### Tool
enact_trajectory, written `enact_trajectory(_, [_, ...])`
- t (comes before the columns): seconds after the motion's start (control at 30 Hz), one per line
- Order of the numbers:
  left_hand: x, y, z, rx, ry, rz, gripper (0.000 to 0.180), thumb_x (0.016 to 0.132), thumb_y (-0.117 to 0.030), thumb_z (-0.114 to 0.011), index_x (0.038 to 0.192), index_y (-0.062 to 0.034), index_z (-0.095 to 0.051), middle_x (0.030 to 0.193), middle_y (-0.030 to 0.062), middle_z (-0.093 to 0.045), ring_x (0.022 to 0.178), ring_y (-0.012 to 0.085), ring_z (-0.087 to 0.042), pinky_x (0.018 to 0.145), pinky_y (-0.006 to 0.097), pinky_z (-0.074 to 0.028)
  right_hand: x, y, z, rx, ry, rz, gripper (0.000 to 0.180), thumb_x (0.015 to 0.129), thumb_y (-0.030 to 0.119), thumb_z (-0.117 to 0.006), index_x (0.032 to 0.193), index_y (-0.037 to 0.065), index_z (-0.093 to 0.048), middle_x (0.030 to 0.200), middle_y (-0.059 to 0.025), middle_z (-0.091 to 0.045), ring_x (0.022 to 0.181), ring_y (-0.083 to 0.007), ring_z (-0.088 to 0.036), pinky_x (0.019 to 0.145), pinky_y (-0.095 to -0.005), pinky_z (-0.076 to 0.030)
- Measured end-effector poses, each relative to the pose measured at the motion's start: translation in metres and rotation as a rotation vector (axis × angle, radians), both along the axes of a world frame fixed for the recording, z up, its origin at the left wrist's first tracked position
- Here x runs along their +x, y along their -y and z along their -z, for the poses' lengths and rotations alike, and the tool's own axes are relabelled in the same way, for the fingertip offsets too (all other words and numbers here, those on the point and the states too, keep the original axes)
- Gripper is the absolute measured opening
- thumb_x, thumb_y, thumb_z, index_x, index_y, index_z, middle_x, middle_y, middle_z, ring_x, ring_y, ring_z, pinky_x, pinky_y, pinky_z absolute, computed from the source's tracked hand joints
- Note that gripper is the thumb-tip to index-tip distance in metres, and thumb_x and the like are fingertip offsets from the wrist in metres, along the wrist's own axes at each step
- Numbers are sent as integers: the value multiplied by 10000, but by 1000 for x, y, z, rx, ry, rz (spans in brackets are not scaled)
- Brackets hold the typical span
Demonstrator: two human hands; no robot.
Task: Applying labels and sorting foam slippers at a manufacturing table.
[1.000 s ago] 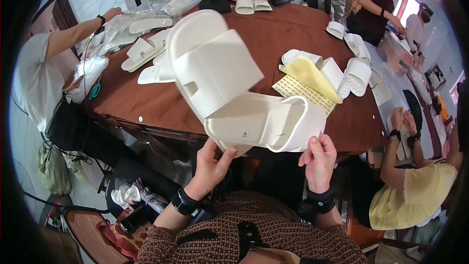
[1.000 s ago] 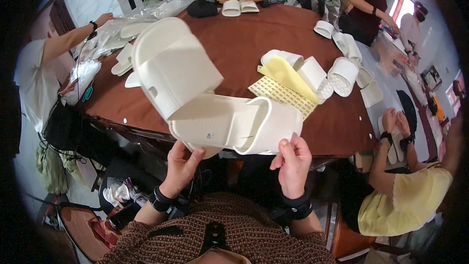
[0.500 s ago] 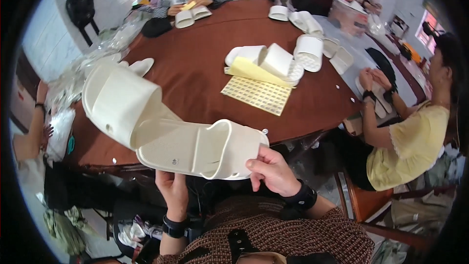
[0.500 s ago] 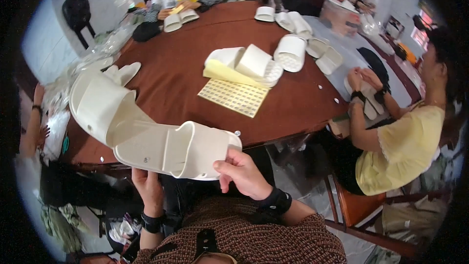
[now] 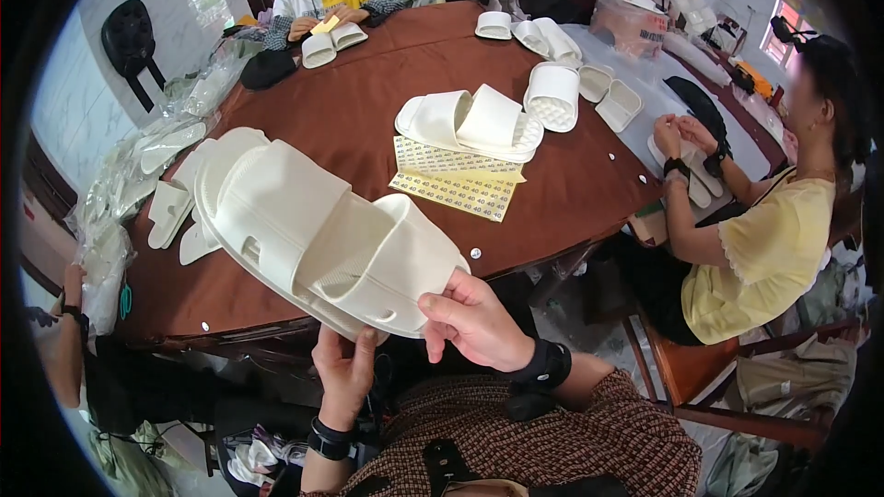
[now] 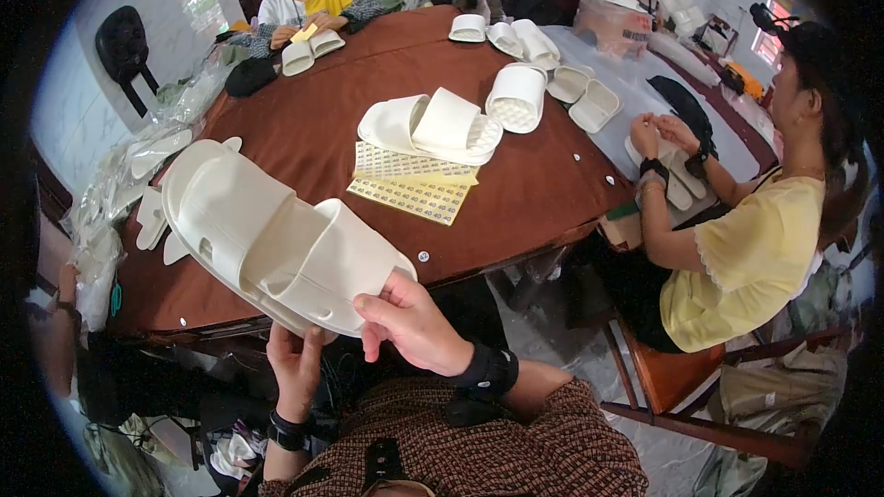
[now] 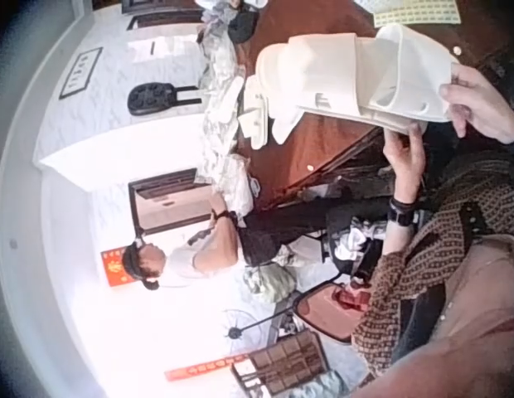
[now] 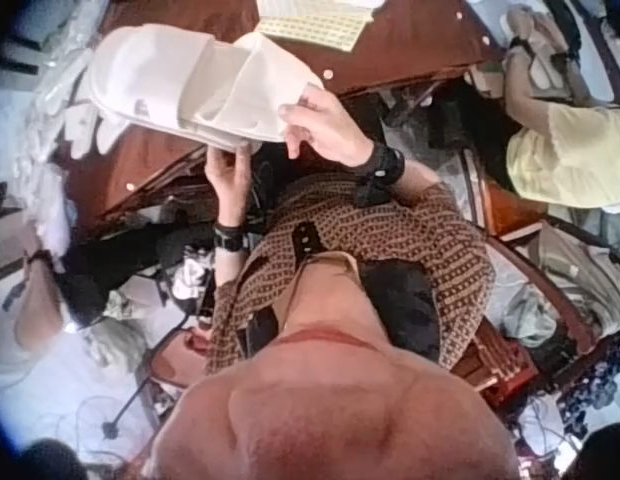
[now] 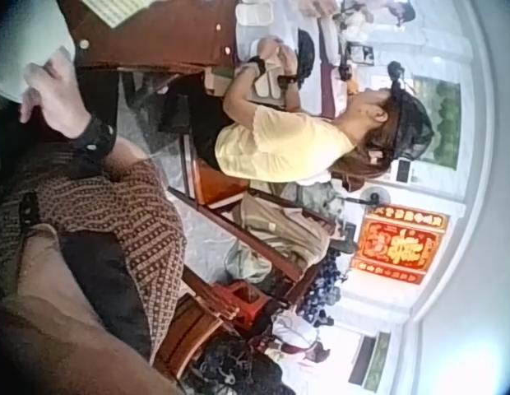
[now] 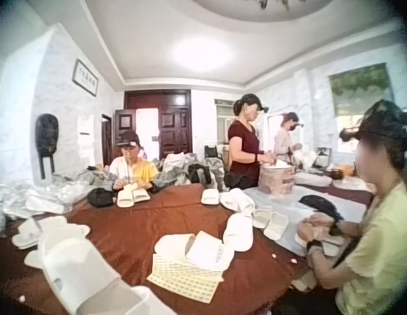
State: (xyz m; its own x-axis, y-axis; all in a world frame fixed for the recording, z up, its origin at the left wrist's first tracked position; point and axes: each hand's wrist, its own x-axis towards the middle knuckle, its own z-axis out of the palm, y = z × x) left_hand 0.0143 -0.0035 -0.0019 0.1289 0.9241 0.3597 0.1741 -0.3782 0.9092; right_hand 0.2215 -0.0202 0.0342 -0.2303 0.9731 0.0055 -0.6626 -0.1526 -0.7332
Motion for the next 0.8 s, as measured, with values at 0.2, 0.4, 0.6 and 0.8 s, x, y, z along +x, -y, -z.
enact_trajectory(0.2, [11, 1, -6, 2, -73, 69, 335, 927, -54, -638, 1222, 67, -534, 1093, 139, -682, 1014, 178, -654, 876, 308, -520, -9, -8, -6, 13, -111, -21, 231, 1006, 170, -553, 1179, 18, -536, 916, -65, -626, 581, -117, -615, 493, -252, -533])
enact_trajectory(0.4, [24, -3, -7, 85, -131, 81, 358, 912, -48, -646, 1232, 62, -532, 1076, 163, -685, 1010, 210, -670, 875, 321, -522, -2, -15, -10, 24, -77, 30, 232, 1004, 187, -568, 1158, 16, -544, 861, -46, -604, 538, -109, -577, 479, -259, -520])
enact_trajectory(0.6, [29, -8, -14, 87, -44, 48, 339, 897, -48, -673, 1205, 36, -560, 988, 161, -697, 906, 214, -701, 767, 309, -543, -4, -20, -24, 42, -1, 112, 215, 988, 156, -573, 1138, 4, -548, 808, -49, -595, 492, -120, -529, 466, -284, -508])
enact_trajectory(0.8, [9, -16, -30, 227, -277, 150, 289, 880, -31, -696, 1146, 6, -587, 896, 121, -651, 803, 227, -669, 721, 314, -533, 46, -40, -54, 226, 241, 492, 120, 955, 71, -556, 1058, 9, -552, 781, -52, -612, 503, -115, -574, 445, -258, -523])
